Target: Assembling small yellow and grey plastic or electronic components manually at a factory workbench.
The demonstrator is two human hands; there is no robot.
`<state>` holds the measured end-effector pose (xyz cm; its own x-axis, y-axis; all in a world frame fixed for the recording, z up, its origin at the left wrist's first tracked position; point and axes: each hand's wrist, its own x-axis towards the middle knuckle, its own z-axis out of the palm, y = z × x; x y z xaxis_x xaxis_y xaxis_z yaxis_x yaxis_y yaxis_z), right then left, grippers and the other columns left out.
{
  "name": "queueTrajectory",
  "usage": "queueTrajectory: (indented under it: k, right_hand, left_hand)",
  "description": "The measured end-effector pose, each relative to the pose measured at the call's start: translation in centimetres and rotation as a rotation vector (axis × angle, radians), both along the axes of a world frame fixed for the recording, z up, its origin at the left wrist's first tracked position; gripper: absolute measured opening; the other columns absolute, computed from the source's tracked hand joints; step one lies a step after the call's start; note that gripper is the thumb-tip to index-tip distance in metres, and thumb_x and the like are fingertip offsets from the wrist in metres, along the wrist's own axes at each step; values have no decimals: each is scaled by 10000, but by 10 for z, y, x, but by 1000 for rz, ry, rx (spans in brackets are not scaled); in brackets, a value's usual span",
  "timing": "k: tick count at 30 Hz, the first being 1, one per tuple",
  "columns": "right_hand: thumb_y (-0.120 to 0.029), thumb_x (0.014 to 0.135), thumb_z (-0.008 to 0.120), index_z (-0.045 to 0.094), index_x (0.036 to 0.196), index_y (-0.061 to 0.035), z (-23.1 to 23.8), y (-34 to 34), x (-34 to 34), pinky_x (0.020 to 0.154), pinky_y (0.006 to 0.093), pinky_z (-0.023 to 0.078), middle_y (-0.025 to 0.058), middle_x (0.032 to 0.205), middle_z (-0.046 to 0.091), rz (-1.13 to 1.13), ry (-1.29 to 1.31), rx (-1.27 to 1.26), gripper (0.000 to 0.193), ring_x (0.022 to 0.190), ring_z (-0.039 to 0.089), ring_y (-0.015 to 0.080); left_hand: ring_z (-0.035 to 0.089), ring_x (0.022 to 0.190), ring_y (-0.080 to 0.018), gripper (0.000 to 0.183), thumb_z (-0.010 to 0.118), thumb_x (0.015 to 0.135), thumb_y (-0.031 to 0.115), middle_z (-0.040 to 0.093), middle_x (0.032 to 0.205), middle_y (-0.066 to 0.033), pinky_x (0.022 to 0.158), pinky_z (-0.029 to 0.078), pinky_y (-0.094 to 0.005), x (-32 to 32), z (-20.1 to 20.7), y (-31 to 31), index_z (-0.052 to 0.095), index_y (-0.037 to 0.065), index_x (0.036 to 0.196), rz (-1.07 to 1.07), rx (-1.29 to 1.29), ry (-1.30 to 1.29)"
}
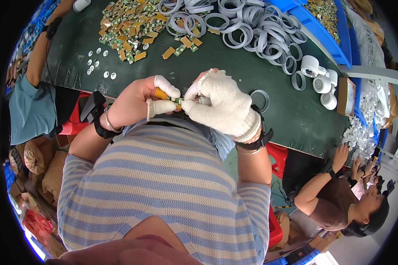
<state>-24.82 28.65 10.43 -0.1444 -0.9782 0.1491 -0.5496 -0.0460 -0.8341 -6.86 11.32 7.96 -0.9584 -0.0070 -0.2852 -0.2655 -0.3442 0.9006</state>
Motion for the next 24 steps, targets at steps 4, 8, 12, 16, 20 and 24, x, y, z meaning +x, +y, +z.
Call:
queueTrajectory:
  k: [4, 8, 12, 16, 20, 24]
  right_hand:
    - [-92, 724, 849, 760, 845, -107, 7, 1, 11, 772, 367, 481, 51, 806, 671, -137, 139, -14, 151, 876, 647, 260]
    - [-199, 713, 868, 766, 835, -141, 3, -1, 12, 775, 433, 513, 42, 765, 695, -144, 319, -149, 169, 861, 681, 298]
    - [-219, 698, 882, 763, 818, -159, 8, -3, 11, 792, 449, 518, 25, 773, 697, -75, 396, -126, 179, 882, 686, 297]
    - [-207, 690, 878, 752, 781, -170, 4, -5, 14, 809, 461, 519, 21, 771, 695, -41, 328, -191, 160, 860, 675, 293]
    - [-210, 679, 907, 736, 780, -160, -3, -5, 19, 920, 485, 499, 7, 802, 688, -109, 404, -183, 205, 853, 668, 289]
    - [-275, 745, 869, 750, 882, -138, 2, -18, 25, 812, 427, 483, 51, 866, 700, -121, 448, -58, 228, 847, 654, 321]
  left_hand:
    - [710, 995, -132, 235, 727, 948, -4, 738, 1078, -86, 878, 566, -270, 3, 2, -1, 650, 2, 1170, 86, -258, 45]
    - [706, 1006, -124, 210, 735, 940, -11, 737, 1071, -74, 886, 562, -271, 7, 10, 2, 665, -1, 1138, 89, -355, 31]
    - [724, 961, -135, 171, 742, 928, -23, 752, 1037, -76, 849, 572, -272, 14, 14, 9, 689, 0, 1089, 114, -394, 86]
    - [748, 854, -153, 142, 765, 903, -19, 771, 964, -98, 748, 582, -273, 19, 13, 18, 714, 9, 1033, 197, -598, 234]
    - [741, 858, -147, 154, 772, 899, -8, 757, 955, -108, 734, 569, -277, 16, 11, 11, 705, 22, 1034, 153, -799, 267]
    - [707, 1009, -157, 207, 722, 937, -34, 707, 1083, -52, 888, 561, -300, 18, 7, -15, 662, 8, 1130, 126, -439, 102]
